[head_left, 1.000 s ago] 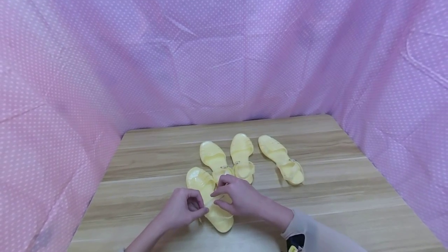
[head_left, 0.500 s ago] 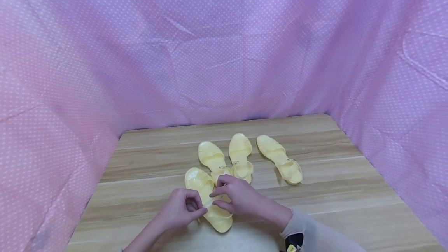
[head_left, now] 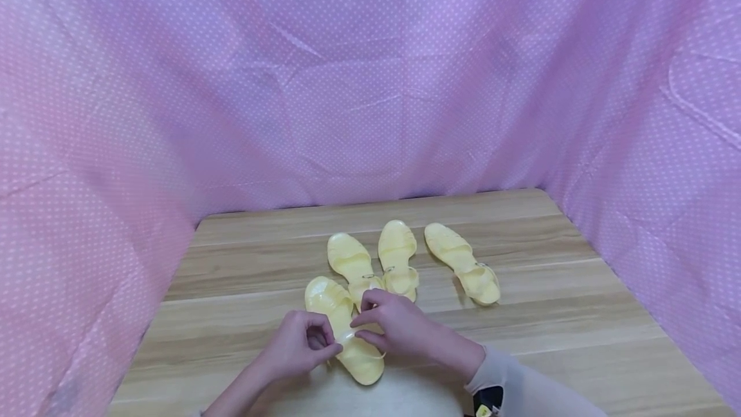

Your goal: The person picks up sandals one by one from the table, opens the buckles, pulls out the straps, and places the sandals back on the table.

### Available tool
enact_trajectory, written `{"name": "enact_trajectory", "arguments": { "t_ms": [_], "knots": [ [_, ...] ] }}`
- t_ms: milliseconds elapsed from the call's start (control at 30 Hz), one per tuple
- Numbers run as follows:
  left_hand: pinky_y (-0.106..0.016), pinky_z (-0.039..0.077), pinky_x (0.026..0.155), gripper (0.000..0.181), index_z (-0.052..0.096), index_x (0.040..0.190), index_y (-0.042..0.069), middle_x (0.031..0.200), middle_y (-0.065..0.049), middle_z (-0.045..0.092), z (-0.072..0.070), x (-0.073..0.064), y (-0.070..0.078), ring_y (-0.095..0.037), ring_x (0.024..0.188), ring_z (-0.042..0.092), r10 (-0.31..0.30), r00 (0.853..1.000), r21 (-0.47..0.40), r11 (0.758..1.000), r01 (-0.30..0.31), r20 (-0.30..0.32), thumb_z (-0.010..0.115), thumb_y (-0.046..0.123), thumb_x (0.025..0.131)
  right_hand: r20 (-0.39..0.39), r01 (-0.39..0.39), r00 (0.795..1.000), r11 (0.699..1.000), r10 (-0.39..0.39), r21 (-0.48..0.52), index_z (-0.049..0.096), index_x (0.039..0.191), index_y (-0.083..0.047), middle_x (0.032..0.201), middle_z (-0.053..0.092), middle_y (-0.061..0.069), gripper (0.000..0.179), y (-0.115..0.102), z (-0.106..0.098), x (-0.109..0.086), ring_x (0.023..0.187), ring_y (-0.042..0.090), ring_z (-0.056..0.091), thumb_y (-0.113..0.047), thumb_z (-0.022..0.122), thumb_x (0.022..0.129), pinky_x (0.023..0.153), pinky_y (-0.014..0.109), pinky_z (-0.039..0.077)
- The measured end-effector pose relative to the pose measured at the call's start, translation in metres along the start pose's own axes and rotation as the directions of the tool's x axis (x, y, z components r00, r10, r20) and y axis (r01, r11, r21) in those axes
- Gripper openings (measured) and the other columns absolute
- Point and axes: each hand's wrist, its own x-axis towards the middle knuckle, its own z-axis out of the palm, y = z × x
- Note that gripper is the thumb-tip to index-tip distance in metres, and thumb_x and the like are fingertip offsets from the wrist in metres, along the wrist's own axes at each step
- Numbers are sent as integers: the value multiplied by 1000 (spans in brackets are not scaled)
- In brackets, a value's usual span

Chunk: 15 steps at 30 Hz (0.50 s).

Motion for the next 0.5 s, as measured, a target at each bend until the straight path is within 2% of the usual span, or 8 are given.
{"name": "enact_trajectory", "arguments": {
  "t_ms": [233,500],
  "knots": [
    [-24,62,62,20,70,76,16,75,8,72,-2,-1,2,1,67,67,-8,1000,19,1000,8,0,86,12,87,-8,11,1000,1000,-12,-16,84,110,-26,98,64,-12,21,-1,3,2,89,1,59,-34,85,92,70,6,43],
    [-23,61,62,20,70,76,16,75,8,72,-1,-2,3,0,67,67,-21,1000,0,1000,21,13,87,13,87,-11,32,999,998,-33,-51,84,104,-26,98,65,-11,16,1,4,0,89,2,60,-35,85,91,69,7,43]
  ]
}}
